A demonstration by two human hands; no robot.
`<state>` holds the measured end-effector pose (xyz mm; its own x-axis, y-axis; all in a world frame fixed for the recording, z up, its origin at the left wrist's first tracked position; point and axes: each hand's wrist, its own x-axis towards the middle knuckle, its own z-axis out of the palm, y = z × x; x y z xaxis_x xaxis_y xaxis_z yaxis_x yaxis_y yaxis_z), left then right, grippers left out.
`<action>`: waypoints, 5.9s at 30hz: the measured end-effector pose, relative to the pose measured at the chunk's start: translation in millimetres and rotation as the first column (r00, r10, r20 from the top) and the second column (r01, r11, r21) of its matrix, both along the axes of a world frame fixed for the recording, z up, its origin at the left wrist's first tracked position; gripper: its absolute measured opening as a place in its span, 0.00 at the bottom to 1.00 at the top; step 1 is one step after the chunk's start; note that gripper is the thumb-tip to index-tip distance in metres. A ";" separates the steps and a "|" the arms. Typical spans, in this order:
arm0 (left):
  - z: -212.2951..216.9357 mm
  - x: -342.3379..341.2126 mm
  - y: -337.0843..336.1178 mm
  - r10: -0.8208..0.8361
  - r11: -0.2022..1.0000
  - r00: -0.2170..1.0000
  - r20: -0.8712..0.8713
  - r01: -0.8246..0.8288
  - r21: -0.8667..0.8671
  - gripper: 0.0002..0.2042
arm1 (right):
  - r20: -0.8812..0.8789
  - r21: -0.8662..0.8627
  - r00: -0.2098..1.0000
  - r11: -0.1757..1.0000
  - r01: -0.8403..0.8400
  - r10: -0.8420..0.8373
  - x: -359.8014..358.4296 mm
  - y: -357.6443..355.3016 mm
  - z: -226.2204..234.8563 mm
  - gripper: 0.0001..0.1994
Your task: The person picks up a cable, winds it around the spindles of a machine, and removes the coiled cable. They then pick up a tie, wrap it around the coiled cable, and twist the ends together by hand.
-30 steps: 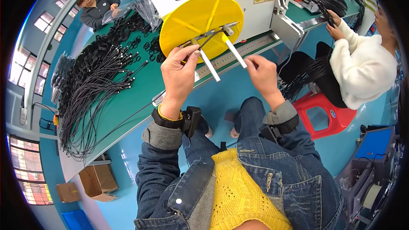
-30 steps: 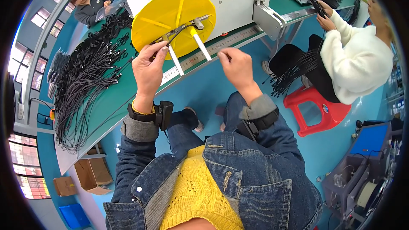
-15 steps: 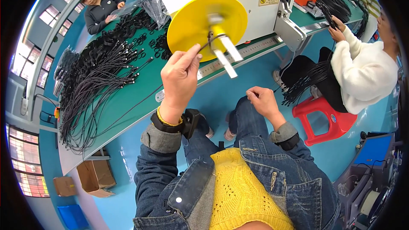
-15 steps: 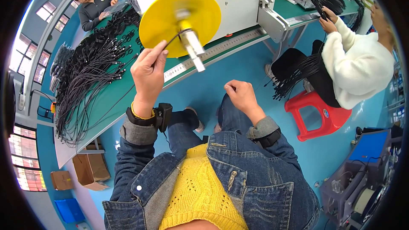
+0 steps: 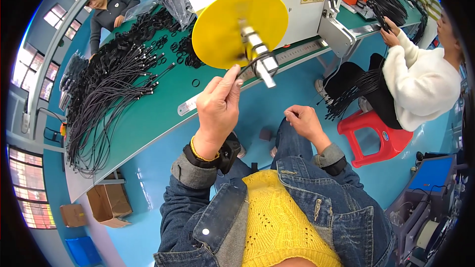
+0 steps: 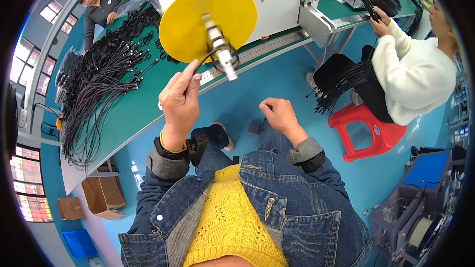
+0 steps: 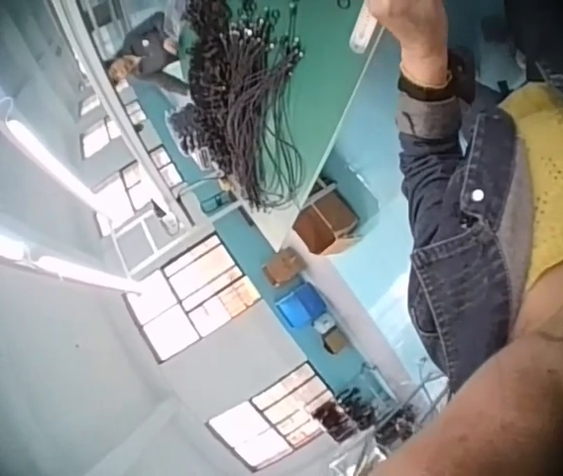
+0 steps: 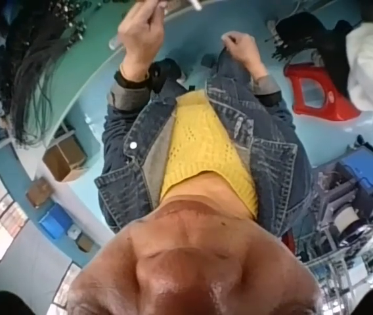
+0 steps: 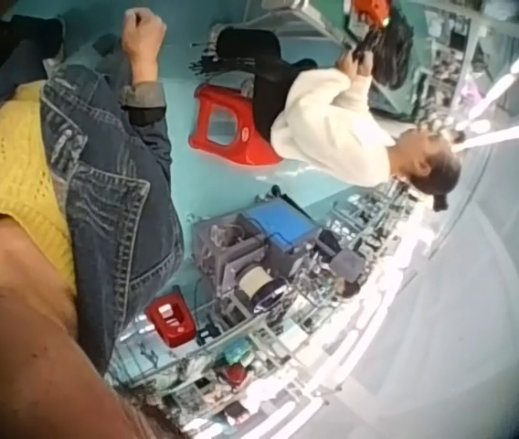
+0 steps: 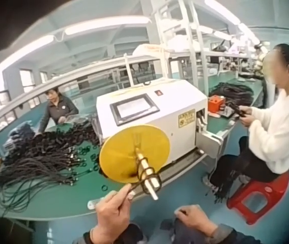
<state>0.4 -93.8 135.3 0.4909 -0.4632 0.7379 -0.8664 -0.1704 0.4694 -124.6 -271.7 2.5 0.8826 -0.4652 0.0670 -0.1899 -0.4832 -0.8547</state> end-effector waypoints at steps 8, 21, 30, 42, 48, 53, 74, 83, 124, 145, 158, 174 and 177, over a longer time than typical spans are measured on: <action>0.6 -2.5 -24.6 -0.015 0.999 0.986 0.164 0.020 -0.025 0.14 | 0.178 0.060 0.983 0.998 0.027 -0.037 10.9 -1.1 39.9 0.08; 28.1 -21.4 -39.1 0.125 0.961 0.898 0.422 -0.215 0.175 0.17 | 0.400 -0.005 0.916 1.000 -0.029 0.029 36.5 -1.0 116.8 0.10; 31.8 8.6 -24.1 0.051 0.892 0.988 0.149 -0.112 0.438 0.28 | 0.451 -0.055 0.869 0.978 -0.201 0.204 67.7 -38.2 118.5 0.43; 34.3 7.6 -33.0 -0.069 0.907 0.995 0.076 0.031 0.419 0.26 | 0.537 0.076 0.776 0.897 -0.436 0.332 75.2 -34.1 109.0 0.42; 20.5 -3.0 -40.8 -0.008 0.925 0.965 0.261 -0.092 0.368 0.20 | 0.623 0.089 0.779 0.982 -0.168 0.077 63.0 3.0 100.8 0.26; 20.9 -5.2 -46.6 0.055 0.932 0.977 0.208 -0.125 0.340 0.19 | 0.627 -0.061 0.779 0.996 0.060 -0.009 62.1 15.9 111.2 0.22; 18.1 -21.0 -57.1 0.265 0.873 0.908 0.324 -0.369 0.319 0.23 | 0.619 -0.093 0.776 0.971 0.222 -0.118 66.0 21.1 117.9 0.11; 9.1 -22.9 -53.2 0.257 0.895 0.935 0.243 -0.325 0.304 0.25 | 0.634 -0.102 0.765 0.969 0.226 -0.112 66.2 23.6 110.7 0.10; -59.6 -27.0 46.8 -0.236 0.871 0.007 -0.972 0.445 -0.209 0.15 | 0.212 -0.408 0.868 0.848 -0.340 0.449 33.0 79.3 36.4 0.13; -93.4 -25.3 64.4 0.053 0.833 -0.398 -0.916 0.523 -0.179 0.16 | 0.100 0.245 0.876 0.841 -0.482 0.473 38.6 91.7 6.7 0.09; -125.4 -24.1 80.4 -0.146 0.677 -0.288 -0.946 0.669 -0.308 0.16 | 0.044 -0.128 0.805 0.803 -0.582 0.591 41.9 98.3 4.0 0.09; -125.5 -13.5 85.2 0.052 0.680 -0.315 -0.948 0.706 -0.197 0.16 | -0.199 -0.196 0.830 0.809 -0.554 0.521 40.1 100.5 -1.8 0.08; -126.5 -17.5 85.0 -0.055 0.840 -0.239 -0.970 0.514 -0.174 0.16 | -0.184 -0.224 0.849 0.820 -0.526 0.495 44.1 96.5 -3.1 0.08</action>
